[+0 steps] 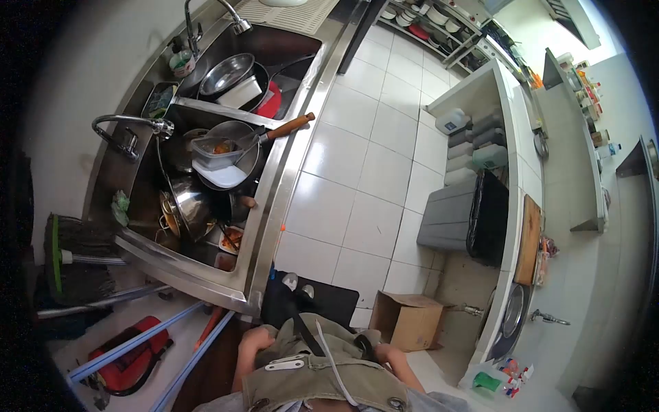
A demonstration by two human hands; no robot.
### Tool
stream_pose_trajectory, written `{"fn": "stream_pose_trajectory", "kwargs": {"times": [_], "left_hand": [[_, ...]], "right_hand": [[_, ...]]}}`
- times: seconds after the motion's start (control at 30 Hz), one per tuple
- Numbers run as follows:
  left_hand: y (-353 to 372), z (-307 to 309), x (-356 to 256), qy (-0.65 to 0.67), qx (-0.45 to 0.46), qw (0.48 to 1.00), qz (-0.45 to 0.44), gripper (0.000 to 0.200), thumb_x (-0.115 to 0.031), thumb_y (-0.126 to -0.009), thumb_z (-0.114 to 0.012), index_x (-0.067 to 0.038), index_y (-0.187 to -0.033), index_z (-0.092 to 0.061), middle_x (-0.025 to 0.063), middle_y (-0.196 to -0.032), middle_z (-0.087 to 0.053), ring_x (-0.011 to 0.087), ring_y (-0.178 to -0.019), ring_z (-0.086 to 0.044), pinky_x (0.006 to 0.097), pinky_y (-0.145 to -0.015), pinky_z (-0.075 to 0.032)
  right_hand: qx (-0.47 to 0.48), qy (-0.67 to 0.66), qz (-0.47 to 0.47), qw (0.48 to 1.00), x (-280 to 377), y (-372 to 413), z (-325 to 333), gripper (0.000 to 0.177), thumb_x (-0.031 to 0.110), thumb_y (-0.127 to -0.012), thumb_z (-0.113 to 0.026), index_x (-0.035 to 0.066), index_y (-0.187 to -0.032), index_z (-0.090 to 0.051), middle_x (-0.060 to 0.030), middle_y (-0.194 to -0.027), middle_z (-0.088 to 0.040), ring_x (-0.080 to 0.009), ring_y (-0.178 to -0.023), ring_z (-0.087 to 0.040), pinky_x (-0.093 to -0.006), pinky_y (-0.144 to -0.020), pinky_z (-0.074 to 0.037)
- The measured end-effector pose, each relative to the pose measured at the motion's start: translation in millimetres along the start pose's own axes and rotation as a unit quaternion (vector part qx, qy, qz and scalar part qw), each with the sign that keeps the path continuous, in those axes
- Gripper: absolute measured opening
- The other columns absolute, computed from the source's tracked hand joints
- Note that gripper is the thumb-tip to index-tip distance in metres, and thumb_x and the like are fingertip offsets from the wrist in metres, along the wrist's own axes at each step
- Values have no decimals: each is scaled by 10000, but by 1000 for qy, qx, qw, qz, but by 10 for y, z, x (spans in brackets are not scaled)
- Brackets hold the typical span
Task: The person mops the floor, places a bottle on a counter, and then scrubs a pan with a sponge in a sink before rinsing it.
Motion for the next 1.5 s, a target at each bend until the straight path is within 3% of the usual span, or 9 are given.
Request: {"fn": "stream_pose_trajectory", "kwargs": {"times": [0.03,0.27,0.37,0.43,0.57,0.97,1.03,1.13,1.5], "left_hand": [[-9,24,-19,-7,-14,1000,-6,384,-398,-709,-596,-71,-897,-666,151,-981,-620,310,-907,-600,383,-779,-477],[114,37,-66,20,-22,999,26,393,-367,-698,-645,-50,-931,-649,142,-984,-625,292,-942,-595,374,-783,-479],[216,95,-99,30,-46,998,35,386,-357,-698,-643,-44,-924,-651,151,-980,-625,291,-934,-600,375,-783,-479],[139,33,-88,14,-46,998,30,376,-350,-698,-643,-38,-907,-656,153,-971,-628,299,-925,-603,377,-780,-480],[169,87,-124,17,-52,998,29,368,-340,-694,-646,-28,-889,-659,153,-956,-633,305,-914,-607,384,-777,-480],[512,652,53,70,-178,981,-21,357,-348,-724,-594,-14,-836,-655,202,-909,-624,352,-855,-601,404,-753,-481],[776,979,5,201,-200,958,-26,336,-329,-736,-584,-4,-795,-641,206,-859,-621,356,-832,-595,409,-734,-473],[987,1233,-11,227,-279,932,-48,319,-309,-752,-574,5,-772,-623,202,-817,-619,347,-819,-595,413,-723,-465],[971,1456,-56,257,-353,898,-52,274,-297,-766,-583,-23,-779,-588,182,-769,-617,350,-770,-594,406,-677,-464]], "right_hand": [[-49,-84,-32,995,-273,-333,-273,355,254,-772,-500,26,-1021,-608,-194,-1070,-588,-348,-988,-570,-404,-814,-457],[-75,2,1,997,-22,-133,-18,364,277,-765,-528,75,-1060,-599,-193,-1053,-593,-360,-1018,-548,-414,-816,-455],[-134,-52,82,986,196,-168,22,354,308,-768,-541,81,-1033,-602,-193,-931,-619,-316,-927,-594,-395,-774,-455],[-181,-359,255,879,622,279,204,321,313,-813,-504,46,-962,-605,-128,-818,-623,-228,-776,-590,-339,-737,-443],[-66,-447,265,852,1029,-135,-8,324,303,-835,-462,40,-979,-585,-99,-866,-604,-206,-813,-564,-322,-756,-425],[67,-403,279,869,1465,-564,-34,343,290,-902,-320,38,-1046,-503,-34,-1033,-522,-152,-960,-461,-291,-823,-365],[60,-405,275,870,1477,-484,7,343,290,-902,-319,39,-1044,-504,-34,-1030,-523,-152,-955,-463,-292,-820,-366],[46,-411,266,871,1424,-382,2,343,290,-902,-317,40,-1040,-506,-34,-1026,-526,-153,-947,-466,-294,-816,-368],[25,-422,277,863,1113,-455,180,343,291,-904,-310,43,-1027,-513,-36,-1009,-535,-156,-920,-477,-300,-802,-376]]}}
Point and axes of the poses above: each hand's wrist, its own y-axis away from the middle knuckle, its own z-axis out of the back of the hand, x = y × z, the point moved 5 cm from there along -y, towards the middle knuckle
